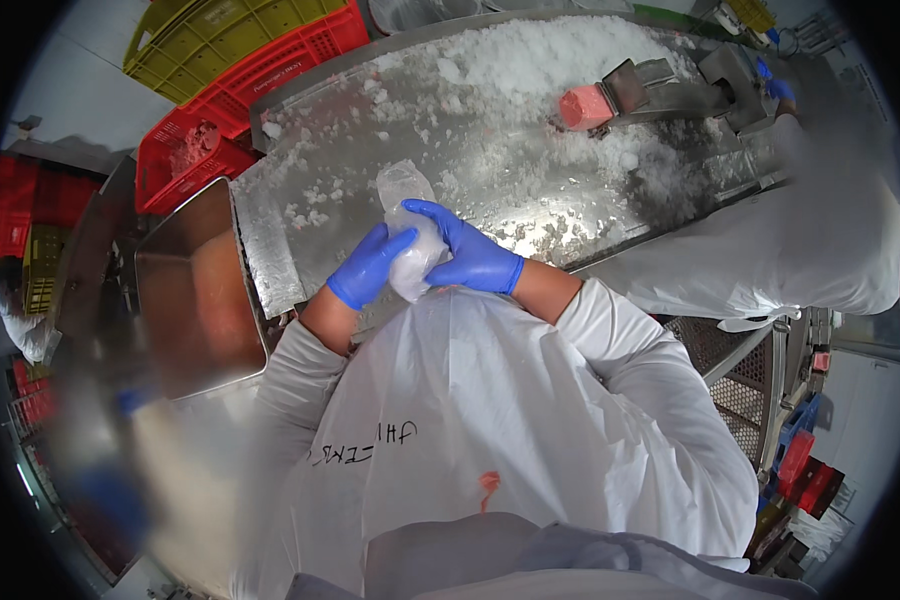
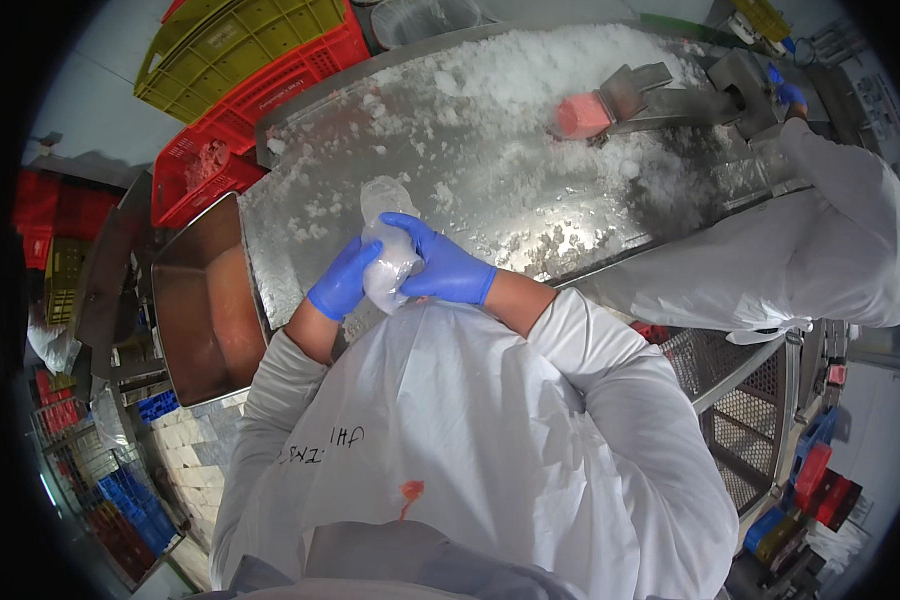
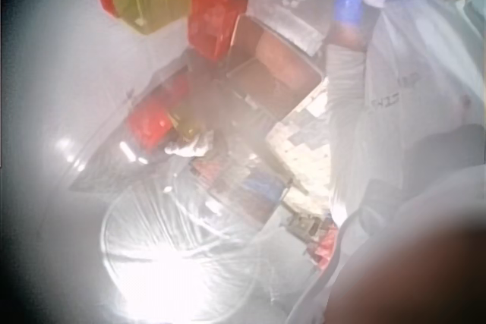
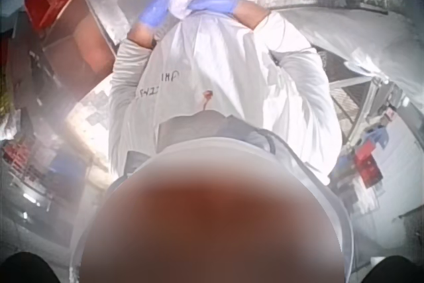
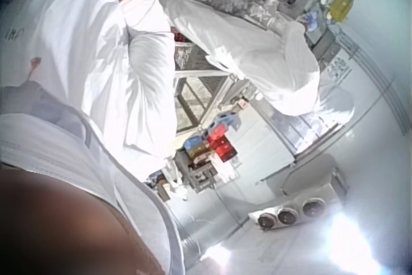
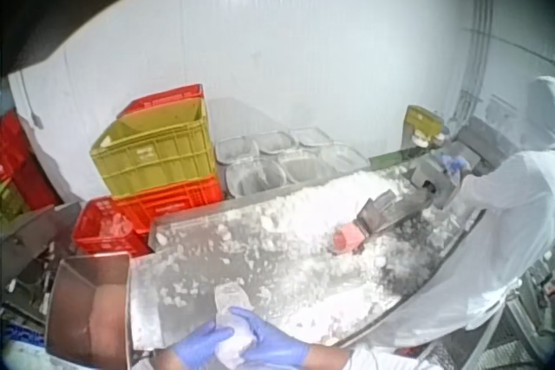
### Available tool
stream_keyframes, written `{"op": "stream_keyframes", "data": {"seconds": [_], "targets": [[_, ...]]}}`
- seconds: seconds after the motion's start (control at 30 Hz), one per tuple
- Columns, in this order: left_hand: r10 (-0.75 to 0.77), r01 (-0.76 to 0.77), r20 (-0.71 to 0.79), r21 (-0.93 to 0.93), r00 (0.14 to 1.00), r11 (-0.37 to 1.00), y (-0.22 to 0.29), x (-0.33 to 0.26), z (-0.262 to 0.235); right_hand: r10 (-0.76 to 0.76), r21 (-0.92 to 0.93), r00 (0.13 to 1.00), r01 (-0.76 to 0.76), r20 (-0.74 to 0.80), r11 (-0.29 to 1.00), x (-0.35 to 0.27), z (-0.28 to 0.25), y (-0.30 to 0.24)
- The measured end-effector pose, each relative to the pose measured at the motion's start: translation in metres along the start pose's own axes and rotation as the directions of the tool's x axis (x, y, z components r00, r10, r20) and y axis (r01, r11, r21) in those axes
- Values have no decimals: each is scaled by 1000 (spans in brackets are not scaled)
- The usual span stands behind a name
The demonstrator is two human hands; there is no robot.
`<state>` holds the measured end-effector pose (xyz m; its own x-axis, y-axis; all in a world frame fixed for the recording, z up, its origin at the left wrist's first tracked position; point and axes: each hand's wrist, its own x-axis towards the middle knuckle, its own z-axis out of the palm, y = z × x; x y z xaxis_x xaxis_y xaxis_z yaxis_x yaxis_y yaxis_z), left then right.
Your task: The person repeatedly scoops crushed ice from a metal table, places it into a pink plastic mold, and then removes the resulting pink block into a metal tray. The process is repeated multiple times.
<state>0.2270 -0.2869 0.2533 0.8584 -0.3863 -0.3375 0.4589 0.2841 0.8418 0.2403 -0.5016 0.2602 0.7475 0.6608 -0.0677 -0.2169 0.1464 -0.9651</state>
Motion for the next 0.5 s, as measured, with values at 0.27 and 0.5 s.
{"op": "stream_keyframes", "data": {"seconds": [0.27, 0.5], "targets": [[677, -279, 146, 956, 722, 92, -4, 10, 18, -435, -736, 882, 172, -181, 655, 1, -21, -4], [432, -256, -7, 796, 902, 548, -22, 35, 11, 280, -190, 960, -280, -23, 941, -18, -45, -28]]}}
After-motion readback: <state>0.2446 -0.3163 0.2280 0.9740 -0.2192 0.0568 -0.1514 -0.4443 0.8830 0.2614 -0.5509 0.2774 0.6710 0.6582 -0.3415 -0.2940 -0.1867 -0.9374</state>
